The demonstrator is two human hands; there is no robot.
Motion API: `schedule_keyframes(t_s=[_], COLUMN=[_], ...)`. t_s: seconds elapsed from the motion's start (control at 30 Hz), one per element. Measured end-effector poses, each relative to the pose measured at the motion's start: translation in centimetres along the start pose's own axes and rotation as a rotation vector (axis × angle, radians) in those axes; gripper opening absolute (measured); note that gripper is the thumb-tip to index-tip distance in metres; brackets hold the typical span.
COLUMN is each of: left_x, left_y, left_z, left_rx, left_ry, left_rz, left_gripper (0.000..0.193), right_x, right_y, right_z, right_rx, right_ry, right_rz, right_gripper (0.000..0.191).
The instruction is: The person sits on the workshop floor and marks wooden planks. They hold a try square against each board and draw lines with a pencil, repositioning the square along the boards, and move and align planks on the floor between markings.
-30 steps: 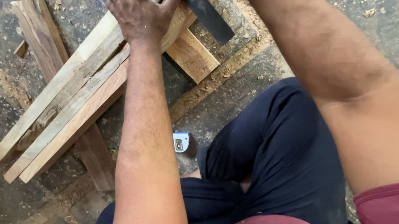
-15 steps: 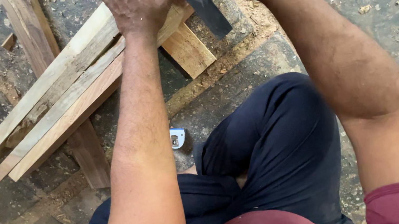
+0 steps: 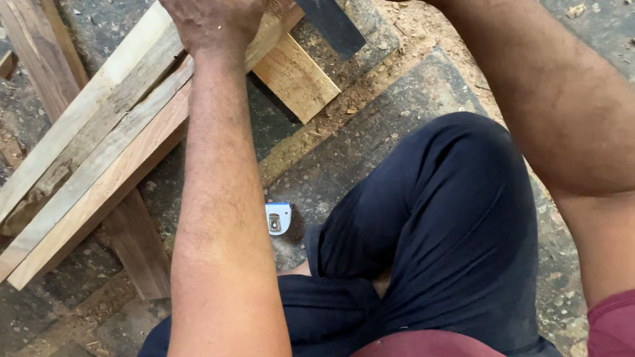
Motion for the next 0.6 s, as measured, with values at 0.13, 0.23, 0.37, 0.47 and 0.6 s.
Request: schedule_keyframes(t_s=[0.13,0.23,0.37,0.47,0.6], left_x=[-0.2,-0.2,-0.1,-0.1,-0.2], left_y=[0.1,0.1,0.0,0.0,0.0], left_z=[0.2,0.4,0.4,0.2,0.2], left_rx=[-0.066,-0.004,0.015,-0.022,-0.049], left_ry=[0.030,0.064,0.026,0.020,0.037], left_rz=[-0.013,-0.011,0.022,-0.008,-0.006], left_gripper=[0.078,0.079,0.080,0.079,0.078], right_x=[-0.7,-1.9,-2.5,-2.8,-2.5], right_y=[0.9,1.0,1.1,1.3,2.1], right_z=[-0.6,-0.9,-2.7,-2.9,-1.9], right_rx=[0.043,0.077,0.010,0.041,0.190], right_ry=[0.029,0.051,-0.132,-0.083,-0.058], right_rz=[-0.039,-0.116,0.027,0.065,0.087], right_gripper=[0.022,0.021,0.011,0.015,0.019])
Point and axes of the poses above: each hand's wrist, its own y-axis away from the middle knuckle, its own z-axis out of the palm, x = y × z, the point moved 2 cm from there along -y, towards the middle knuckle, and after that the axes turned 12 degrees about x, right-handed, at the moved point
